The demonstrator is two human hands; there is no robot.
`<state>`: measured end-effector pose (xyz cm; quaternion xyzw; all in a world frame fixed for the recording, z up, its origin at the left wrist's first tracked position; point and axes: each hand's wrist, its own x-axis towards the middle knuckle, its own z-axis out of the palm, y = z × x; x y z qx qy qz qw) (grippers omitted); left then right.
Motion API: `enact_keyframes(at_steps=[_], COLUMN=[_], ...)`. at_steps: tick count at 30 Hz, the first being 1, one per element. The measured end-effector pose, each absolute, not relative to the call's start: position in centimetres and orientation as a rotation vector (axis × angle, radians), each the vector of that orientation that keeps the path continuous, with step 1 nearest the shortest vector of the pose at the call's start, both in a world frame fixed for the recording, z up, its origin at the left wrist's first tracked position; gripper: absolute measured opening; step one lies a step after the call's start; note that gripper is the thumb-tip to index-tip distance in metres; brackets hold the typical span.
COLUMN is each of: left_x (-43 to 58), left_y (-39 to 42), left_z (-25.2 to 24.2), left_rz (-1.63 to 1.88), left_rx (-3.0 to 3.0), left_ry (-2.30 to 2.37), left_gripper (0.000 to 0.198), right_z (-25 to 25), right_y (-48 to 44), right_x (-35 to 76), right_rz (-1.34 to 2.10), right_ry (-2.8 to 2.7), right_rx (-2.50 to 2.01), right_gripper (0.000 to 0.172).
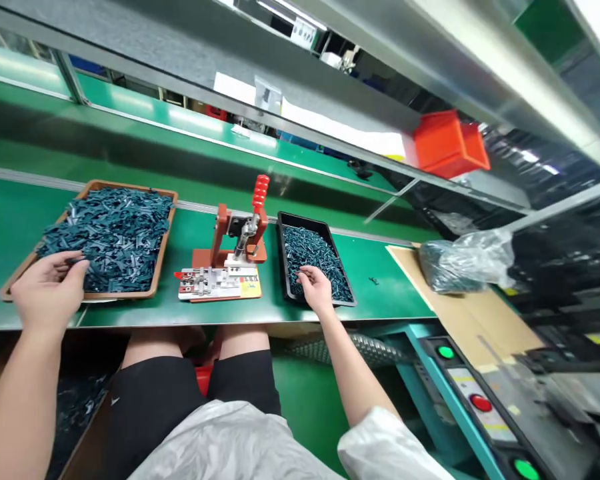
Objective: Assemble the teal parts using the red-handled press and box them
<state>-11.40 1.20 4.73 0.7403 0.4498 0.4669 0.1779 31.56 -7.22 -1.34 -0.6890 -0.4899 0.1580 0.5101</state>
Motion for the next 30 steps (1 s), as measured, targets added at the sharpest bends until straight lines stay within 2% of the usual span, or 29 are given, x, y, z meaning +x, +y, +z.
enact_keyframes(at_steps=[3, 9, 15, 21, 27, 30], left_x=[-8.9, -8.6, -5.0, -1.8, 0.4, 0.8], left_y=[-0.6, -2.5, -2.4, -0.4, 0.2, 0.2], left_z=[5.2, 2.7, 1.8, 2.0, 1.7, 1.8], left_rz=[1.214, 1.074, 0.74, 0.569, 0.312, 0.269], left_rx=[2.092, 2.087, 2.288, 2.532, 2.532, 2.512], left_ry=[1.375, 1.445, 1.366, 1.373, 1.49, 1.524], left_gripper=[0.021, 0.023, 0.023, 0.021, 0.021, 0.022], right_z=[-1.3, -0.7, -2.0, -3.8, -4.9, -4.7], right_y=[-7.2, -8.8, -11.1, -9.1, -8.4, -8.2], right_x=[31.4, 30.4, 22.0, 18.1, 18.7, 18.9], right_rz=[0.374, 0.149, 0.485, 0.334, 0.523, 0.505], right_ry=[-1.211, -1.276, -1.456, -1.428, -1.359, -1.362], right_rx=[-1.594, -1.498, -1.259, -1.227, -1.319, -1.3], right_gripper=[0.041, 0.029, 0.021, 0.017, 0.013, 0.018])
